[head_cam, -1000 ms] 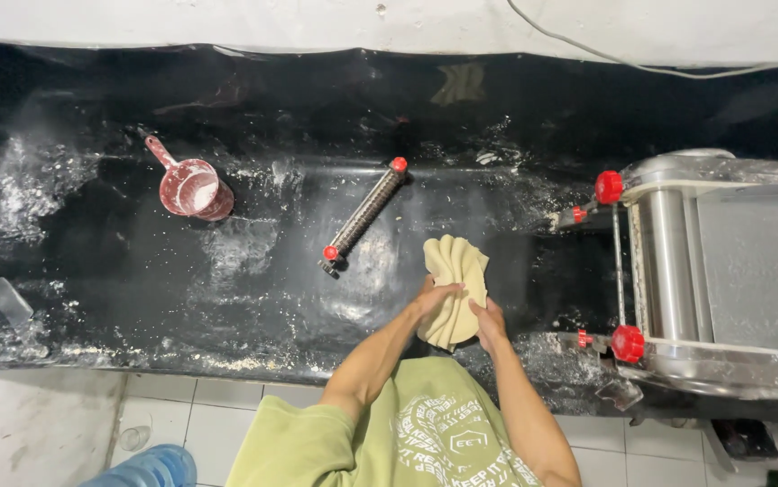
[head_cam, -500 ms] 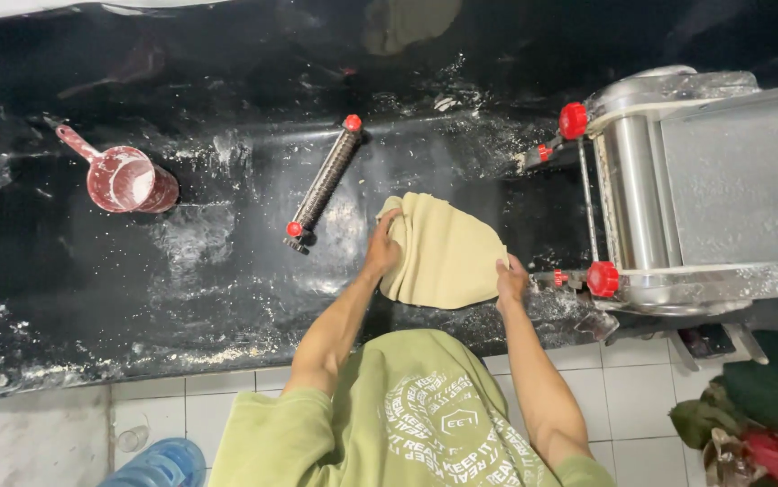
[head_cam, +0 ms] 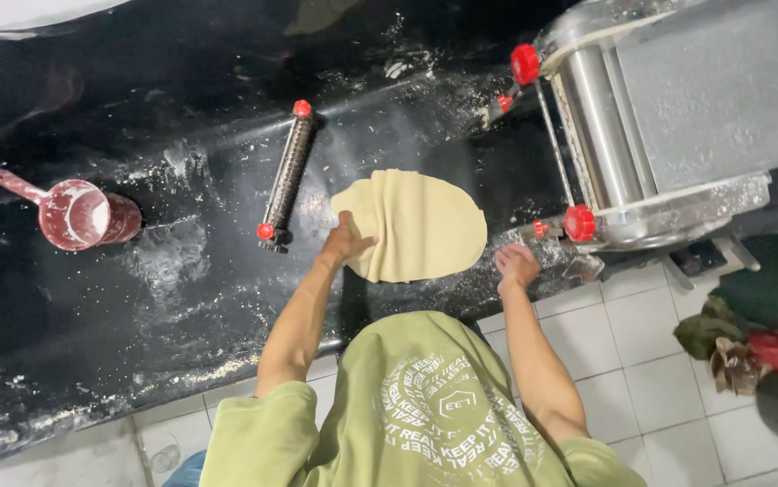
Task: Flattening dough using a pasta roller machine by repeatedly feeding and folding it
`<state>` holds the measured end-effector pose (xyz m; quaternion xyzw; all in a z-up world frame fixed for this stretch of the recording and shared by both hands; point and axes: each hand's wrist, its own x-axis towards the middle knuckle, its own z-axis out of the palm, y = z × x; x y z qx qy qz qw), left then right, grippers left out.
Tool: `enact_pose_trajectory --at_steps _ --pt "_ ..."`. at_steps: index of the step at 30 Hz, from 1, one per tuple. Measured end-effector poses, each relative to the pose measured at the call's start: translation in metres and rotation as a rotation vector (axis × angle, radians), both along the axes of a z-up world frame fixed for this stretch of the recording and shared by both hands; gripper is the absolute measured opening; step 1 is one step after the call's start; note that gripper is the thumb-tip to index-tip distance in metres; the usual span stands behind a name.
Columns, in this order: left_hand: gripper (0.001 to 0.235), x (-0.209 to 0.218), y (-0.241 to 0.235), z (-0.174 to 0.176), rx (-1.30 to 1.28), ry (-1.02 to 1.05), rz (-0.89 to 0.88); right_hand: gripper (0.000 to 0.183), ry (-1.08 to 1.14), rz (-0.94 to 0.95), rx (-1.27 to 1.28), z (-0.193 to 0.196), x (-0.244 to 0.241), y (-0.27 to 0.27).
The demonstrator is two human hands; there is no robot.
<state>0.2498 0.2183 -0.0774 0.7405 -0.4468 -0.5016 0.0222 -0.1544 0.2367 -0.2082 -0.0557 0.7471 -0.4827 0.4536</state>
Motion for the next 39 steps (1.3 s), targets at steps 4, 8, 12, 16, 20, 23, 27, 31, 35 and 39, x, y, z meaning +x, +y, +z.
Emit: enact_pose_trajectory --at_steps 4,8,12,16,20,23,27,31,35,39 --pt "0.108 0.010 -0.008 -0.060 0.009 -0.022 0.108 0.030 -0.064 -0.480 -0.040 0.025 -0.078 0.011" --pt "0.101 0.006 0.009 -0.051 -0.004 0.215 0.485 0.057 -0.417 -0.605 -0.424 0.112 -0.099 -0.005" --pt "0.085 0.014 0.022 -0.063 -0.023 0.442 0.657 0.065 -0.318 -0.477 -0.419 0.172 -0.086 -0.024" --pt "0.089 0.017 0.038 -0.028 0.070 0.367 0.490 0.051 -0.212 -0.542 -0.332 0.176 -0.089 -0.037" --pt "0.094 0.022 0.043 -0.052 0.162 0.536 0.527 0.048 -0.154 -0.559 -0.286 0.245 -0.040 -0.036" --pt "0.089 0.028 0.040 -0.077 0.115 0.548 0.542 0.056 -0.249 -0.450 -0.350 0.236 -0.056 -0.026" --pt "0.081 0.018 0.020 -0.074 0.001 0.655 0.820 0.043 -0.212 -0.273 -0.318 0.133 -0.119 -0.006" --pt "0.085 0.012 0.020 -0.087 0.039 0.710 0.889 0.063 -0.326 -0.354 -0.006 0.008 -0.093 0.033" --pt "0.078 0.015 0.015 -0.161 -0.005 0.932 0.976 0.041 -0.079 0.121 0.038 0.018 0.021 0.032" --pt "0.073 0.003 0.017 -0.129 -0.075 0.991 0.953 0.078 0.131 0.321 0.065 0.009 0.066 0.007"
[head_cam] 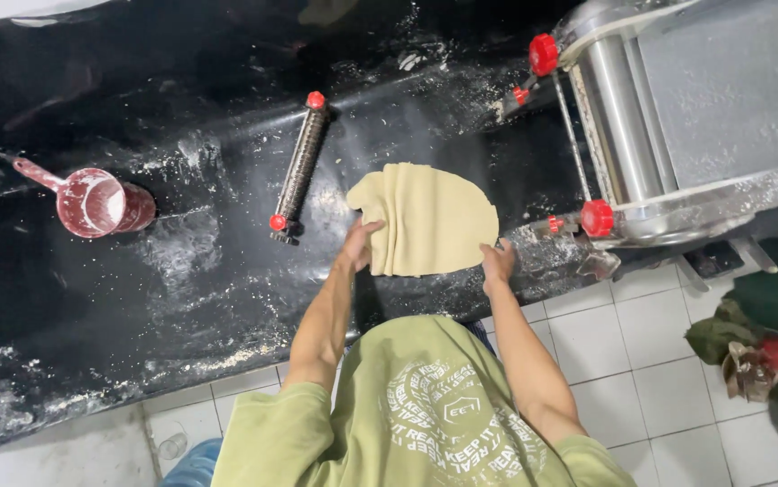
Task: Flattening dough using a pasta roller machine by repeatedly feeding and folding it
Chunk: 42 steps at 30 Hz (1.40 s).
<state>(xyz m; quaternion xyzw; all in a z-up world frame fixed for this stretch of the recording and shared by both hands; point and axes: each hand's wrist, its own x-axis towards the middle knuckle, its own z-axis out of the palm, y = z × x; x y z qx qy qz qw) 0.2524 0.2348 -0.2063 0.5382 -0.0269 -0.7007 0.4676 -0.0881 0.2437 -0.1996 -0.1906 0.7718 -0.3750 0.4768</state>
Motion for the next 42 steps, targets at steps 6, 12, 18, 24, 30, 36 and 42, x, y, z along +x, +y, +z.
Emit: enact_pose_trajectory --at_steps 6,12,18,24,30,36,42 --pt "0.077 -0.022 -0.012 -0.052 0.119 0.015 -0.011 0.081 0.041 0.147 0.146 0.023 0.018 -0.030" --pt "0.071 -0.032 -0.020 0.003 0.117 -0.058 0.052 0.098 0.199 0.325 0.051 0.051 0.066 -0.041" --pt "0.064 -0.028 0.002 0.029 0.087 0.023 0.093 0.090 0.091 0.252 0.017 0.004 0.047 -0.057" --pt "0.065 -0.046 0.016 0.062 0.058 0.213 0.152 0.071 -0.042 0.192 -0.164 0.062 0.048 -0.073" --pt "0.063 -0.004 0.052 0.050 0.053 0.194 0.172 0.073 -0.120 -0.083 -0.348 0.066 0.004 -0.105" --pt "0.066 0.048 0.115 0.077 0.112 -0.014 0.167 0.073 -0.117 -0.221 -0.434 0.070 0.000 -0.106" --pt "0.071 0.064 0.146 0.066 0.073 -0.060 0.224 0.084 -0.182 -0.369 -0.433 0.098 0.019 -0.097"
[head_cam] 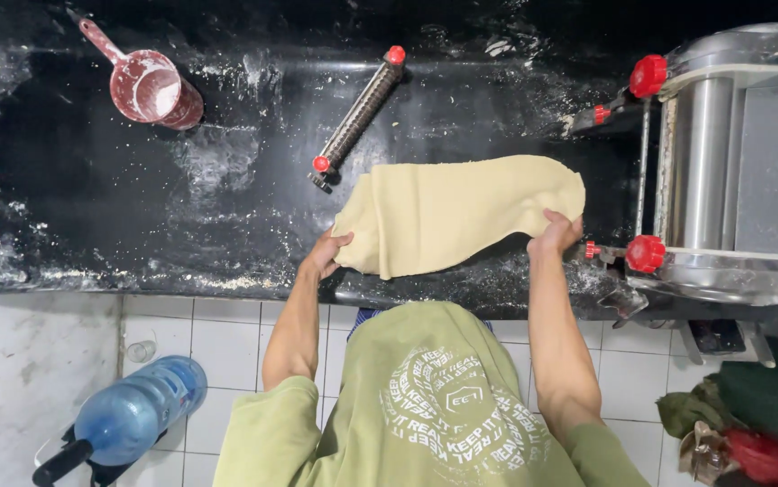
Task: Flattening dough using a pasta roller machine by repeatedly feeding and folding it
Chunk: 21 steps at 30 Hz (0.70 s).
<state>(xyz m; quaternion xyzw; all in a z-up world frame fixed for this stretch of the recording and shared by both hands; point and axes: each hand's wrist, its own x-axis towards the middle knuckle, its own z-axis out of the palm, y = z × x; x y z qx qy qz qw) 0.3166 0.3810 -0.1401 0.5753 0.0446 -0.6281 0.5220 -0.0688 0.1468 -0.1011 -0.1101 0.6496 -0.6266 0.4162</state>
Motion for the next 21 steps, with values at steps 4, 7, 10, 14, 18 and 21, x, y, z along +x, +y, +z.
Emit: enact_pose_trajectory --at_steps 4,7,10,14,18,21 --pt "0.073 0.001 0.011 0.000 -0.015 0.025 0.033 0.091 -0.055 -0.098 -0.038 0.037 0.010 -0.003" --pt "0.072 0.001 0.016 -0.006 -0.012 0.027 0.032 0.095 -0.055 -0.132 -0.106 0.060 0.018 -0.011" --pt "0.073 0.004 0.018 -0.018 -0.027 0.022 0.048 0.094 -0.029 -0.164 -0.178 0.079 0.018 -0.016" --pt "0.065 0.008 0.020 -0.040 -0.001 0.000 0.068 0.085 -0.148 -0.205 -0.287 0.109 -0.011 -0.027" --pt "0.066 0.002 -0.002 0.069 0.311 -0.076 -0.167 0.057 -0.124 -0.144 -0.196 0.239 -0.003 -0.012" --pt "0.068 0.002 -0.003 0.080 0.318 -0.125 -0.264 0.060 -0.083 -0.172 -0.359 0.249 -0.029 -0.022"
